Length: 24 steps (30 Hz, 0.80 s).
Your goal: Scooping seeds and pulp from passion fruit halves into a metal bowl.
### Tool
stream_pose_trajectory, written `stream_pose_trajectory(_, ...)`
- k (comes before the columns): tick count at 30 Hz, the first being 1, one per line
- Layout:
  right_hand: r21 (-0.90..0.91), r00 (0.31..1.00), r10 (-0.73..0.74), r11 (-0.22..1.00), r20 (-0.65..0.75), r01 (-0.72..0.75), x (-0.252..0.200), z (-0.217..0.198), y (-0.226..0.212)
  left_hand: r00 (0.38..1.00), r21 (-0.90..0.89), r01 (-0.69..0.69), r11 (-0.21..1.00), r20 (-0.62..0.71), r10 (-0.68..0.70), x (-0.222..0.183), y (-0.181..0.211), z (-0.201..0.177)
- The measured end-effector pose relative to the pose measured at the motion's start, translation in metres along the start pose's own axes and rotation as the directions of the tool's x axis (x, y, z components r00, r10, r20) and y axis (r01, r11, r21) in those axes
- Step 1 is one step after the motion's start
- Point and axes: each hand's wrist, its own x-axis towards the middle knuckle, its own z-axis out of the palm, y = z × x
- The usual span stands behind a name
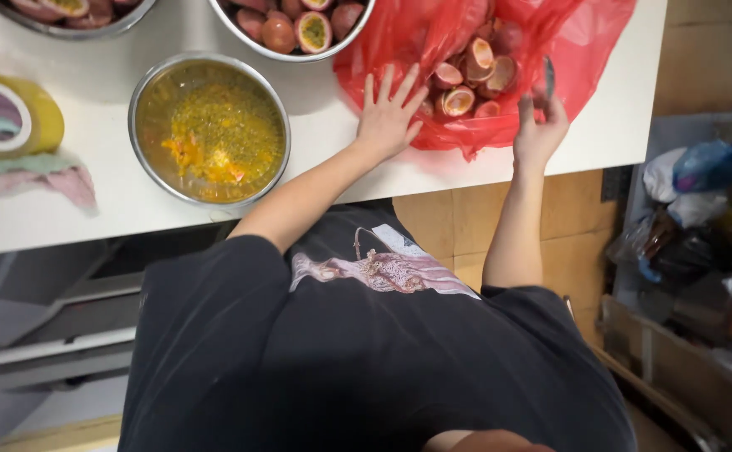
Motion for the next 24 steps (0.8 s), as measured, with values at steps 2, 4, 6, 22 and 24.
stream_pose_trajectory(2,-0.039,0.993,-0.116,0.992,0.017,0.117,0.024,0.017,-0.004,0.989,0.064,0.032,0.997,0.143,-0.041,0.006,-0.004,0.008)
stream_pose_trajectory(4,-0.037,0.994,-0.053,0.998,0.096,0.057,0.05,0.031,0.002,0.927,0.065,0.228,0.972,0.292,-0.237,0.007,-0.012,0.02)
stream_pose_trajectory(6,0.031,0.991,0.028,0.999,0.133,-0.033,0.054,0.028,0.017,0.908,0.04,0.266,0.963,0.325,-0.265,0.01,-0.019,0.023)
stream_pose_trajectory(22,0.532,0.934,0.228,0.773,0.277,-0.346,-0.081,0.092,-0.112,0.937,-0.465,0.021,0.885,-0.301,-0.181,0.018,-0.106,-0.061)
stream_pose_trajectory(24,0.519,0.93,0.249,0.776,0.271,-0.359,-0.089,0.1,-0.116,0.926,-0.263,0.169,0.95,-0.289,-0.244,0.038,-0.142,-0.086)
